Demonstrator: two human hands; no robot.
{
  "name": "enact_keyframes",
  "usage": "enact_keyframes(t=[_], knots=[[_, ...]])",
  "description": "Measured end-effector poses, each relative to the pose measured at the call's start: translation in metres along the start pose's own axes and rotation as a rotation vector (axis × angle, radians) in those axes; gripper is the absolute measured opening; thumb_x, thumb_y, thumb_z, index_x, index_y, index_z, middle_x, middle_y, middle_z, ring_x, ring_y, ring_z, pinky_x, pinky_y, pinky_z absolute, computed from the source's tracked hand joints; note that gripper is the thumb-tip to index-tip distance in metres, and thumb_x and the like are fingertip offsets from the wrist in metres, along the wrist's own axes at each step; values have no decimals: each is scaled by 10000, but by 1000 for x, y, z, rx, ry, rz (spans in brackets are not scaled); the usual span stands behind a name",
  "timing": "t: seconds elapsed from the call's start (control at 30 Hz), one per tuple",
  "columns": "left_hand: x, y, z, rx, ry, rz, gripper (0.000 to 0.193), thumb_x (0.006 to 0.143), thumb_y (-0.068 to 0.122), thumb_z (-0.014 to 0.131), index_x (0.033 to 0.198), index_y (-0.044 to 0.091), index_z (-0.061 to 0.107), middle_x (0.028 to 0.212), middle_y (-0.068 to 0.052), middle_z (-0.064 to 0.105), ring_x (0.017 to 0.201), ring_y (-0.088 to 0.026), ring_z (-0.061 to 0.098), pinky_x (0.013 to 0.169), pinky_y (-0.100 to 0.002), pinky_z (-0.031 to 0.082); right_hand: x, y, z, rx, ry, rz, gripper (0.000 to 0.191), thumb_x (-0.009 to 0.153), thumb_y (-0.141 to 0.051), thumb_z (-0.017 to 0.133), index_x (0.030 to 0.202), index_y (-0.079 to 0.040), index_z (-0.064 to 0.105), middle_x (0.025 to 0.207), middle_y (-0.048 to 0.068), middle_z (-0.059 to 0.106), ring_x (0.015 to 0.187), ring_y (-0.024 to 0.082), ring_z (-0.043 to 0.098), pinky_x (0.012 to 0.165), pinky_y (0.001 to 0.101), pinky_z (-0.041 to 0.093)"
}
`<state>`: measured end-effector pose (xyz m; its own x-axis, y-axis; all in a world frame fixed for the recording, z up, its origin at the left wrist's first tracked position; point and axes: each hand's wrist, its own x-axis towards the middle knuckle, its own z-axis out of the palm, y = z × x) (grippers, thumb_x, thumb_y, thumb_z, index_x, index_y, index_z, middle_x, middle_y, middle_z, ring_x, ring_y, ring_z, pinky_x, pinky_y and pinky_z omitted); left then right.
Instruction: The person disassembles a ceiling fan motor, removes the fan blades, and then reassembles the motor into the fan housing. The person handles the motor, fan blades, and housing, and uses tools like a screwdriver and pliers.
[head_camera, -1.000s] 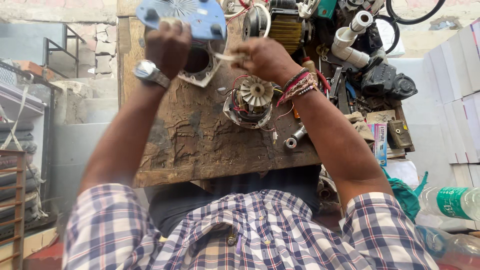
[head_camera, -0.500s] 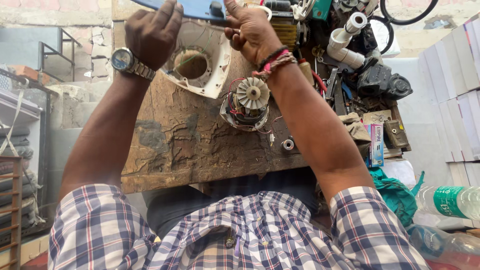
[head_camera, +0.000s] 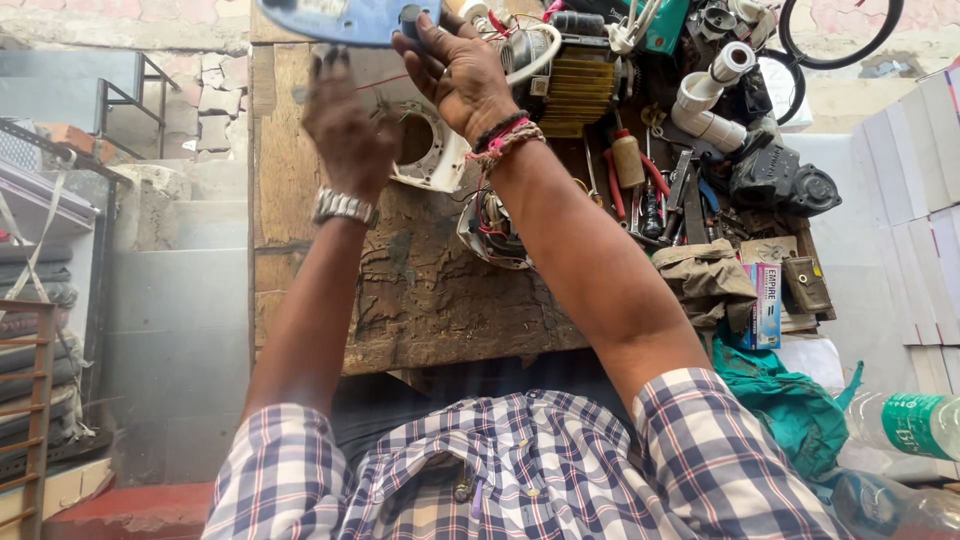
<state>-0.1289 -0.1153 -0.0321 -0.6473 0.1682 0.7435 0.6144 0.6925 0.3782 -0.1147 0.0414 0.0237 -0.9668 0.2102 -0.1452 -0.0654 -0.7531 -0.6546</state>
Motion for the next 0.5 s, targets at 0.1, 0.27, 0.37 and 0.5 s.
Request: enact_keyframes(t=[0.1, 0.27, 0.37, 0.5], knots=[[10, 0, 2, -14, -402, -129, 989, 765, 320, 851, 1532, -13, 322, 1447, -205, 524, 1479, -349, 208, 1147, -623, 101, 6, 0, 1, 22, -58, -28, 256, 990, -63, 630, 1240, -32, 583, 1063, 151, 741, 960, 267, 766, 716, 299, 653], [-11, -5, 2, -70, -97, -116, 780, 867, 245, 838, 1523, 131, 431, 1553, -100, 550, 1515, -288, 306, 1237, -551, 152, -6, -50, -34, -51, -168, -142, 206, 1045, -62, 618, 1249, -33, 632, 1062, 177, 771, 891, 193, 726, 734, 266, 617], [-79, 1, -13, -362, 153, -278, 780, 908, 165, 794, 1577, 100, 398, 1612, -114, 500, 1553, -261, 376, 1343, -485, 263, -69, -105, -83, -58, -168, -247, 188, 1112, -102, 635, 1290, -41, 643, 1121, 122, 728, 944, 175, 727, 774, 235, 592], [-155, 19, -29, -601, -12, -685, 778, 964, 186, 746, 1580, 33, 295, 1608, -219, 389, 1512, -355, 394, 1236, -510, 368, -195, -149, -154, 67, 237, -348, 291, 1074, -105, 584, 1348, -7, 572, 1171, 98, 682, 976, 173, 690, 790, 264, 582]])
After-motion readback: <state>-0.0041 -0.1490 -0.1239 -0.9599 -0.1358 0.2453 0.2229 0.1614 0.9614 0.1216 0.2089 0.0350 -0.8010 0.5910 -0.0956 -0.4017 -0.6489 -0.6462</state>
